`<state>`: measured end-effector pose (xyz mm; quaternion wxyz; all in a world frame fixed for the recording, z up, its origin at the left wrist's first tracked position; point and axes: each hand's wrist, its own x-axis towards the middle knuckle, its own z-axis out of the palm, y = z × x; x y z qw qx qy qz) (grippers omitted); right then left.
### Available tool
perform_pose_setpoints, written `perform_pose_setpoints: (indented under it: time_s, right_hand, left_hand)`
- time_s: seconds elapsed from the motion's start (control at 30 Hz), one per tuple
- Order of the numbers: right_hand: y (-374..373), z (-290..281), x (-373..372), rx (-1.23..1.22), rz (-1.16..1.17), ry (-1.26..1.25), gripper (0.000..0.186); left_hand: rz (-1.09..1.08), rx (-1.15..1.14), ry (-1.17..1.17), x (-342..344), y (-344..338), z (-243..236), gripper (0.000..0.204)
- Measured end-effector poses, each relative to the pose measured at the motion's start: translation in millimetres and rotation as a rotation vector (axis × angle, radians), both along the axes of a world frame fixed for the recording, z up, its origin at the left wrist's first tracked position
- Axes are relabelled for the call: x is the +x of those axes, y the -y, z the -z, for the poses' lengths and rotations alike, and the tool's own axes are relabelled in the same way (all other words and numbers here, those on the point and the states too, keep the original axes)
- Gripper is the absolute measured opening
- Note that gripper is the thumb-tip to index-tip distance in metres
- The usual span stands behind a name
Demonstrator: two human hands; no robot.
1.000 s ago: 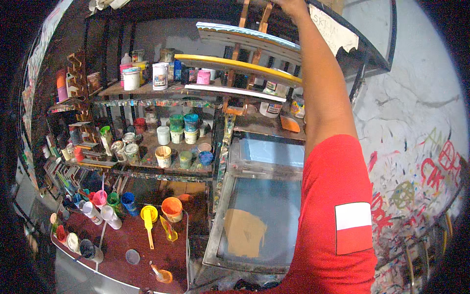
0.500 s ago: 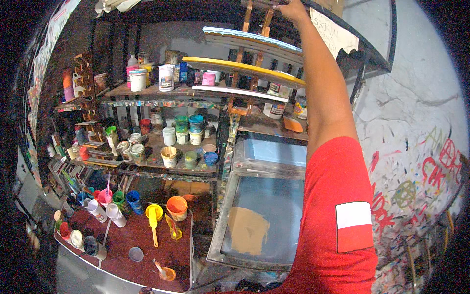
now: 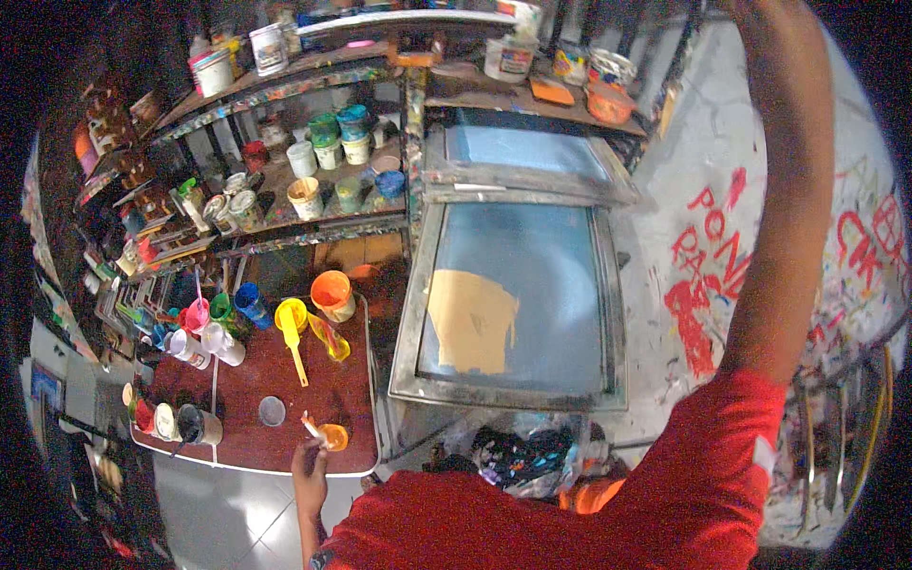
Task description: The person handles screen printing frames, stirs ink in a cup with a stick, cleans a surface with a blue cloth, and places black shirts onto printing platens.
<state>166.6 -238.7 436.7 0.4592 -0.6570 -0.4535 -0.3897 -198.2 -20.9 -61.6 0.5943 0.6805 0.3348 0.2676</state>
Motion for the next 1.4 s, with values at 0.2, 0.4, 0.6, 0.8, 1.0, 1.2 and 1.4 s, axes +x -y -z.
perform_pose_setpoints:
  time_s: [0.2,0.4,0.6,0.8,1.0,1.2,1.4]
  right_hand:
    - [176,266,-22,-0.127,0.571,-0.61,0.047]
    - [265,520,21,-0.086,0.622,-1.026,0.041]
    - [245,512,39,-0.233,0.667,-1.365,0.065]
    - [263,519,73,-0.112,0.523,-1.395,0.069]
    - [252,480,62,-0.173,0.425,-1.373,0.068]
    - [243,451,16,-0.121,0.444,-1.297,0.058]
    - [268,450,-39,-0.153,0.455,-1.426,0.069]
  left_hand:
    - [0.268,-0.154,0.0,92,-10,-23,0.025]
    - [0.503,-0.428,-0.199,180,-44,1,0.045]
    - [0.592,-0.483,-0.265,224,-37,12,0.063]
    - [0.268,-0.035,-0.293,230,1,0,0.067]
    - [0.272,-0.009,-0.252,223,-3,-14,0.06]
    - [0.172,-0.056,-0.072,196,2,-15,0.053]
    - [0.3,-0.076,-0.163,140,15,-57,0.049]
